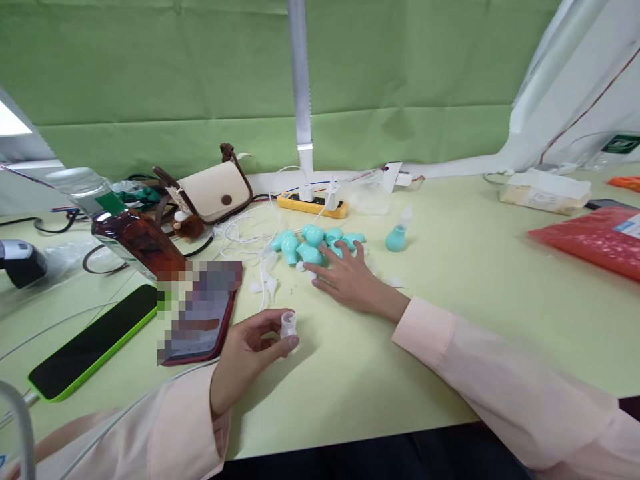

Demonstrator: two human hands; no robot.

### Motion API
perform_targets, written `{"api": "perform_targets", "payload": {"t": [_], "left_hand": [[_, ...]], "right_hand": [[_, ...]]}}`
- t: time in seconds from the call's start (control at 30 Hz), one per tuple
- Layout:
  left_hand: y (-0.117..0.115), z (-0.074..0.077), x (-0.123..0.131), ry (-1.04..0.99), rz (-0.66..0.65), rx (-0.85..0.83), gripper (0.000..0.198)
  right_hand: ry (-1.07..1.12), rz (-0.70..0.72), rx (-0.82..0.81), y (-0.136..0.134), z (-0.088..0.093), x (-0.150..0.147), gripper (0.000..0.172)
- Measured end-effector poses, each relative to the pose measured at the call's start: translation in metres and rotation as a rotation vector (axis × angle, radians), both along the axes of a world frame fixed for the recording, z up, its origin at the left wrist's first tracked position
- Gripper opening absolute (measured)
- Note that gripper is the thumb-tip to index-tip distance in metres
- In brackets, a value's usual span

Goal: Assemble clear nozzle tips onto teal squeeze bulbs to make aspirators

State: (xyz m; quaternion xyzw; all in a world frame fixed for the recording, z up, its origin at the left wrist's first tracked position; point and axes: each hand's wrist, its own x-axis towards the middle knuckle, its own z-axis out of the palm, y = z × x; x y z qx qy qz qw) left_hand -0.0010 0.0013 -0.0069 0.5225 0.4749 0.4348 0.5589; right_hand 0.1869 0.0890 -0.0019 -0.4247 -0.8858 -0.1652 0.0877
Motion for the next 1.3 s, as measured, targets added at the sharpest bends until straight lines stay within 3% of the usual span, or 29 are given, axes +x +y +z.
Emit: {"api": "perform_targets", "payload": {"t": [0.2, 0.33, 0.5, 0.6, 0.7, 0.97, 1.3], "left_hand": [[-0.001, -0.002, 0.001, 0.009, -0.005, 0.031, 0.033], [-0.001, 0.003, -0.001, -0.033, -0.016, 0.034, 0.034], [-0.003, 0.008, -0.001, -0.093, 0.027, 0.085, 0.035], [-0.003, 0.008, -0.001, -0.119, 0.100, 0.110, 0.029], [-0.002, 0.008, 0.000, -0.169, 0.157, 0.117, 0.026], [-0.002, 0.008, -0.002, -0.198, 0.131, 0.077, 0.035], [-0.002, 0.012, -0.002, -0.202, 0.194, 0.115, 0.028]], "right_hand": [[0.164, 0.016, 0.005, 0.000, 0.001, 0.001, 0.032], [0.491, 0.134, 0.049, -0.009, 0.008, 0.001, 0.027], [0.841, 0.252, -0.224, -0.042, 0.012, -0.004, 0.019], [0.785, 0.217, -0.506, -0.059, 0.009, -0.009, 0.021], [0.717, 0.176, -0.664, -0.067, 0.008, -0.013, 0.027], [0.683, 0.169, -0.802, -0.075, 0.017, -0.020, 0.028], [0.765, 0.150, -0.959, -0.085, 0.016, -0.028, 0.026]]}}
